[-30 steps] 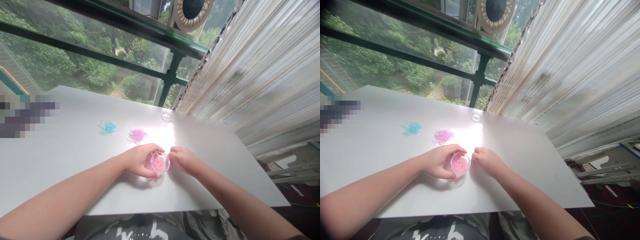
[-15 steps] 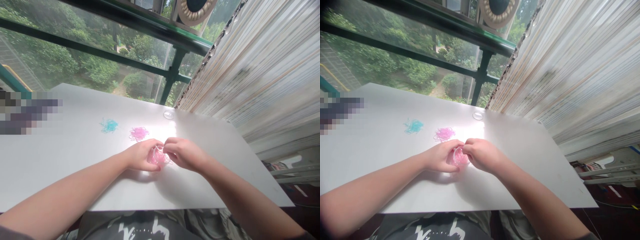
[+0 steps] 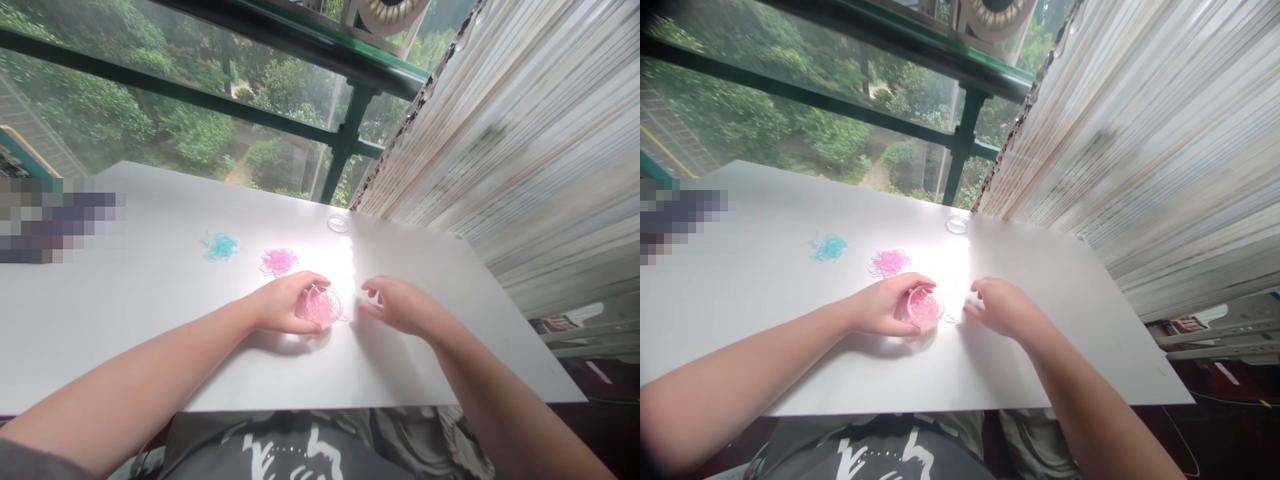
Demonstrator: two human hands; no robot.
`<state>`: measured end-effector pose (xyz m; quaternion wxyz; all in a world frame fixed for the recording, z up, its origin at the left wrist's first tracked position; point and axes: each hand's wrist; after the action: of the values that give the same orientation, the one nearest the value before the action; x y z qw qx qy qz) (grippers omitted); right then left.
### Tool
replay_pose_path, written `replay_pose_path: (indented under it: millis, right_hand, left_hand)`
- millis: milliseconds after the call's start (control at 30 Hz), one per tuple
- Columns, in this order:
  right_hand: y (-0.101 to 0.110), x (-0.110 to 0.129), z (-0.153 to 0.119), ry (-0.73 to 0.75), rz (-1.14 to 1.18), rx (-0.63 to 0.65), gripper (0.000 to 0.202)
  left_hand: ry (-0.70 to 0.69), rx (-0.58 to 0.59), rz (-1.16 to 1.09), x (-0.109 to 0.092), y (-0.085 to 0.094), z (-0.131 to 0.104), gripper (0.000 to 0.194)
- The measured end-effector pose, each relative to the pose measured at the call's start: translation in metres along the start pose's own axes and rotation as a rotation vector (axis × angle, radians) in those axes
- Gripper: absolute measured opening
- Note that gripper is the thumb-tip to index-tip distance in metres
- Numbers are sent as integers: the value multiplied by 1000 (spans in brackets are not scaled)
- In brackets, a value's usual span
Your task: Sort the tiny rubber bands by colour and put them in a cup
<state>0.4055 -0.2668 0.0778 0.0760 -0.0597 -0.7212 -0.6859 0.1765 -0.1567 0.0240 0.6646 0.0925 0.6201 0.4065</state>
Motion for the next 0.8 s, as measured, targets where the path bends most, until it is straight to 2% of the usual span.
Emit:
replay_pose_path:
  millis: [67,133,233,300,433,567,667,800]
  right_hand:
    - [-19,3,-8,-61,-45,25,24]
    - [-34,13,-14,-119,-75,-23,31]
    - [-49,30,-16,-164,-112,-98,23]
    - [-54,37,-15,-151,-108,-92,19]
    - [-55,39,-10,-108,-102,-49,21]
    - [-50,30,-7,-109,-68,-38,18]
    - [-43,16,-3,-162,-8,-44,16]
    - [-28,-6,4,-294,267,-51,9]
  left_hand:
    - [2,-6,1,1,0,0,69]
    - [1,-8,8,1,-1,0,69]
    - [6,-19,20,2,-2,0,68]
    - [9,-27,24,2,-1,0,68]
    - [2,-27,24,2,-1,0,67]
    - [3,-23,28,1,-1,-1,68]
    - [3,-17,32,1,-1,0,68]
    - [16,-15,32,0,-1,0,68]
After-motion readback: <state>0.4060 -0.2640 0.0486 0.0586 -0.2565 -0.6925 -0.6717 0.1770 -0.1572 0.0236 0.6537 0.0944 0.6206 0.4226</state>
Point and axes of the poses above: each hand's wrist, its own z-axis towards the middle knuckle, its own y-axis out of the back of the hand, x = y × z, and after that the axes turned 1 degree about y, right-handed
